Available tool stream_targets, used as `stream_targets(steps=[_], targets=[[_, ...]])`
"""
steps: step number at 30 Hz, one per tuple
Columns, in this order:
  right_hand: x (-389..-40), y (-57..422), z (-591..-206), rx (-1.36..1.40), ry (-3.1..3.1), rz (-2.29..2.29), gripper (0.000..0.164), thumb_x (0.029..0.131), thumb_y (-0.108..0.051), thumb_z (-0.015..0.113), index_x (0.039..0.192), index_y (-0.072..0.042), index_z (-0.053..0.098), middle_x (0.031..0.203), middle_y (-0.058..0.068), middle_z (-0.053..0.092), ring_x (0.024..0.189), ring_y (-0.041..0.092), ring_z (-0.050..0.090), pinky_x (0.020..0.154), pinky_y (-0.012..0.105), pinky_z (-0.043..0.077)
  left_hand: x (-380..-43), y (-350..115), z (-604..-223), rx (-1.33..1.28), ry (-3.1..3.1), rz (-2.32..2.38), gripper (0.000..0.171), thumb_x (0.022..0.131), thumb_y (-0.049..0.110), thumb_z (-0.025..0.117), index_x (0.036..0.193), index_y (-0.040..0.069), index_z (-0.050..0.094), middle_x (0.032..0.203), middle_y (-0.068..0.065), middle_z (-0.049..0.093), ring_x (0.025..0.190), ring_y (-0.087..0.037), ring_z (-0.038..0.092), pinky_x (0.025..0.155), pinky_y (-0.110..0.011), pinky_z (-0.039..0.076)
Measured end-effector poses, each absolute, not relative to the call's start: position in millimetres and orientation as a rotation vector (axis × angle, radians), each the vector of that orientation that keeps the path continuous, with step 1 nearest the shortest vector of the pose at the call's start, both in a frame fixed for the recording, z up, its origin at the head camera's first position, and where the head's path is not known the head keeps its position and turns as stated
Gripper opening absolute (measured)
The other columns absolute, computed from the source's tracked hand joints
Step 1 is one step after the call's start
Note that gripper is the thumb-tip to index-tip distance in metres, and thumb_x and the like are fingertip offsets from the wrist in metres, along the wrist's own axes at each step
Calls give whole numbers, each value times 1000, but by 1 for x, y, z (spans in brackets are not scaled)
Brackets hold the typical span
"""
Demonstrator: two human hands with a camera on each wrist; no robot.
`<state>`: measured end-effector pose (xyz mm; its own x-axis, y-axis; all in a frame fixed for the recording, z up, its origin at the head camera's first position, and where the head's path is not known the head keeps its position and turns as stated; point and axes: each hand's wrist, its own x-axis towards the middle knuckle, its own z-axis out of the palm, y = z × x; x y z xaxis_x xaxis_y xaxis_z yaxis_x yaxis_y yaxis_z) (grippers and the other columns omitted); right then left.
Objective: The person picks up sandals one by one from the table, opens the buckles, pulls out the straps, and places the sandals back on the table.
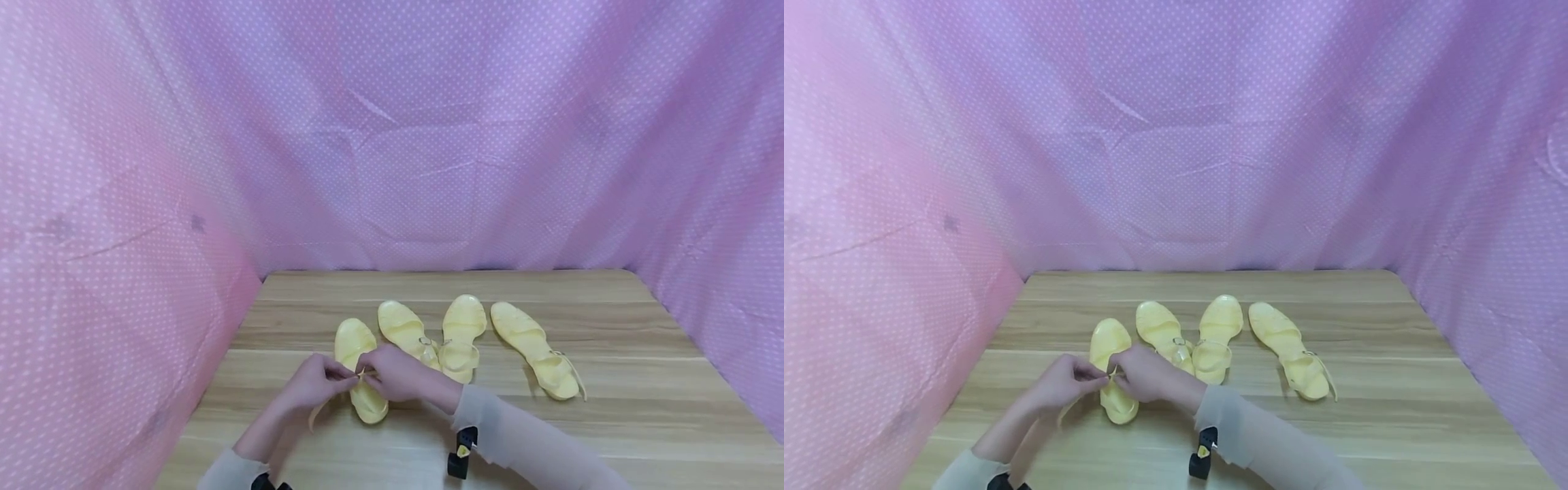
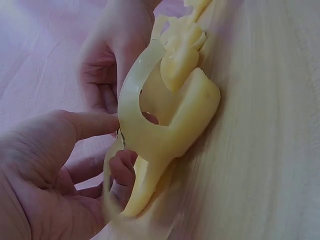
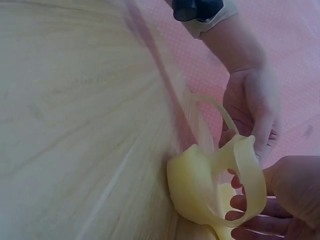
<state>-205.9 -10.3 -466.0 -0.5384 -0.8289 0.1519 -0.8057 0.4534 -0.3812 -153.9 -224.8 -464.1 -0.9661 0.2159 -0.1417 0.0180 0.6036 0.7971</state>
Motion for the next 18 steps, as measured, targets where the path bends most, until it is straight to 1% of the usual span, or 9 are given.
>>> stream_targets(steps=[4,6,10,12,15,18], targets=[[-201,-5,-463,-1449,2613,-657,11,97,-11,70,103,-15,79,95,-6,79,81,0,63,75,14,51,-148,-221,-467,121,2545,1381,19,89,21,86,95,4,82,86,-5,80,76,-12,69,66,-23,55],[-199,-2,-462,-1420,2612,-649,10,95,-10,71,99,-15,78,89,-8,76,76,0,59,70,14,49,-145,-219,-469,114,2503,1430,20,88,19,87,95,2,81,83,-5,78,74,-12,67,63,-23,54],[-197,1,-458,-1331,2617,-641,11,89,-6,76,89,-17,76,80,-11,69,70,0,51,64,14,44,-140,-215,-472,105,2462,1488,21,87,19,88,94,0,80,81,-5,77,72,-13,68,62,-22,56],[-196,1,-458,-1335,2630,-609,13,85,-4,79,86,-17,78,78,-11,69,71,0,51,66,15,44,-138,-211,-475,64,2465,1522,20,85,17,89,92,1,80,80,-5,77,71,-12,69,63,-22,57],[-195,-1,-458,-1386,2654,-541,13,81,-4,83,88,-16,83,82,-9,71,76,2,56,75,17,47,-135,-204,-479,-12,2518,1542,19,81,16,92,87,3,81,76,-3,76,68,-11,68,61,-21,56],[-194,-2,-459,-1426,2650,-554,16,82,-5,83,94,-15,85,88,-6,75,84,6,63,81,19,51,-132,-198,-482,-41,2589,1532,18,77,14,94,83,4,81,73,-2,76,65,-10,68,59,-22,57]])
